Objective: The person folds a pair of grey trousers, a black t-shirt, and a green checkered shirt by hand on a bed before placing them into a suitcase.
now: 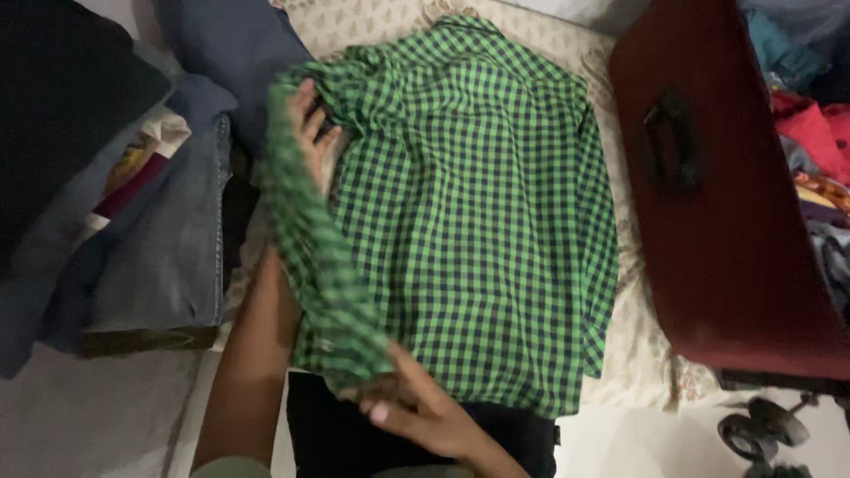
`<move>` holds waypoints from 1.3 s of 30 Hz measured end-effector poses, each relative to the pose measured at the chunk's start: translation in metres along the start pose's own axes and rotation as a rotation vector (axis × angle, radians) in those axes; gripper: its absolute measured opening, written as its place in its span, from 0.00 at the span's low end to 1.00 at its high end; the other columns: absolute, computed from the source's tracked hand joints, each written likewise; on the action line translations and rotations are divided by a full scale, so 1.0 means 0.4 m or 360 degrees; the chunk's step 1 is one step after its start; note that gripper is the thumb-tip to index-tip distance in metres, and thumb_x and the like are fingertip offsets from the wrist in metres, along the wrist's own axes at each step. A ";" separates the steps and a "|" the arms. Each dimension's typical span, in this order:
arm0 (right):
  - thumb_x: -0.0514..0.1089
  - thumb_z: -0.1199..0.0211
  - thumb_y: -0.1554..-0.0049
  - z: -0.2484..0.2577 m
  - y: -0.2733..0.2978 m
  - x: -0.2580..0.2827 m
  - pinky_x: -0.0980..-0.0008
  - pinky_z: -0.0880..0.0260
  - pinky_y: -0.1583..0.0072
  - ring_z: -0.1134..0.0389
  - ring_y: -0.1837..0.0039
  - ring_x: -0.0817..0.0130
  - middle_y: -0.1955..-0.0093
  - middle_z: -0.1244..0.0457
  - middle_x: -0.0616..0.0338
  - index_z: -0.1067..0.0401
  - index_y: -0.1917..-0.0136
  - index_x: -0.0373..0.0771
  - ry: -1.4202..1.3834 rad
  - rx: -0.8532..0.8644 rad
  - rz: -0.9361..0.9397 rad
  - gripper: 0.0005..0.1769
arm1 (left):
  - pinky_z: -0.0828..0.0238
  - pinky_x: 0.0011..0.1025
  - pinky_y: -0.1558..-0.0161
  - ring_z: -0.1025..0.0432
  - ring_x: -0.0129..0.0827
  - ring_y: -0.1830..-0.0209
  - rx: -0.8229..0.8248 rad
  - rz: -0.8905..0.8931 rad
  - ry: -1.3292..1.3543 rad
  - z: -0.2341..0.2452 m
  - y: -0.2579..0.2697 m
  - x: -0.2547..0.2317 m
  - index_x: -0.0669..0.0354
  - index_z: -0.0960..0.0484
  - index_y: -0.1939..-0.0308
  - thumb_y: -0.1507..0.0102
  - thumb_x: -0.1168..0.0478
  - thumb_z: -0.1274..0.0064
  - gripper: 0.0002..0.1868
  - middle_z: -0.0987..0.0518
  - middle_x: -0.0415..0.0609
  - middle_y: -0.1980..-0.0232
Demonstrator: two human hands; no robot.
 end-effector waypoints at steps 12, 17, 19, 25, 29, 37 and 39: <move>0.43 0.40 0.39 0.170 0.149 0.202 0.56 0.33 0.30 0.32 0.29 0.58 0.33 0.31 0.57 0.24 0.38 0.45 0.2046 -0.0799 0.0446 0.16 | 0.42 0.53 0.25 0.55 0.56 0.16 0.0242 0.0260 -0.0284 -0.003 0.041 -0.113 0.57 0.44 0.20 0.30 0.36 0.61 0.41 0.53 0.52 0.15; 0.46 0.37 0.41 0.352 0.341 0.164 0.48 0.40 0.29 0.46 0.22 0.43 0.24 0.45 0.44 0.31 0.30 0.38 0.2385 -0.1539 0.0090 0.27 | 0.40 0.48 0.30 0.53 0.55 0.17 0.0620 0.0204 -0.1487 -0.075 0.222 -0.251 0.61 0.40 0.23 0.31 0.41 0.58 0.38 0.45 0.56 0.19; 0.50 0.35 0.43 0.398 0.392 0.123 0.48 0.39 0.31 0.49 0.22 0.41 0.24 0.49 0.42 0.34 0.26 0.38 0.2302 -0.1667 -0.0099 0.33 | 0.40 0.46 0.32 0.52 0.54 0.18 0.0722 0.0162 -0.1774 -0.105 0.331 -0.295 0.62 0.38 0.25 0.31 0.43 0.57 0.36 0.43 0.58 0.21; 0.49 0.29 0.50 0.360 0.429 0.044 0.41 0.44 0.29 0.53 0.21 0.38 0.23 0.46 0.44 0.27 0.41 0.34 0.2327 -0.1692 0.0241 0.27 | 0.46 0.51 0.28 0.48 0.57 0.21 0.0228 0.0256 -0.2535 -0.160 0.633 -0.388 0.70 0.33 0.29 0.33 0.39 0.52 0.41 0.37 0.63 0.23; 0.43 0.33 0.43 0.347 0.434 0.040 0.52 0.36 0.31 0.41 0.26 0.48 0.30 0.38 0.49 0.27 0.49 0.38 0.2195 -0.1801 0.0589 0.10 | 0.46 0.54 0.30 0.45 0.63 0.25 0.0103 0.0222 -0.2634 -0.252 0.730 -0.374 0.72 0.29 0.35 0.41 0.36 0.45 0.44 0.33 0.65 0.28; 0.40 0.40 0.30 0.373 0.455 0.056 0.74 0.34 0.48 0.34 0.51 0.75 0.50 0.33 0.58 0.26 0.43 0.33 0.0019 -0.1514 0.0865 0.08 | 0.27 0.42 0.45 0.23 0.47 0.49 -0.0335 0.0827 -0.1456 -0.279 0.716 -0.365 0.61 0.25 0.36 0.33 0.54 0.46 0.24 0.18 0.56 0.47; 0.40 0.41 0.34 0.365 0.465 0.095 0.73 0.30 0.45 0.31 0.48 0.75 0.49 0.32 0.60 0.29 0.46 0.36 -0.0291 -0.1552 0.0890 0.06 | 0.29 0.37 0.44 0.25 0.40 0.49 -0.0400 0.0552 -0.0582 -0.280 0.681 -0.380 0.65 0.23 0.39 0.34 0.59 0.43 0.22 0.20 0.54 0.46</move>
Point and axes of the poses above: each hand's wrist, its own y-axis away from the middle knuckle, its own z-axis out of the back of the hand, x = y × z, the point moved 3 cm from there along -y, towards the middle knuckle
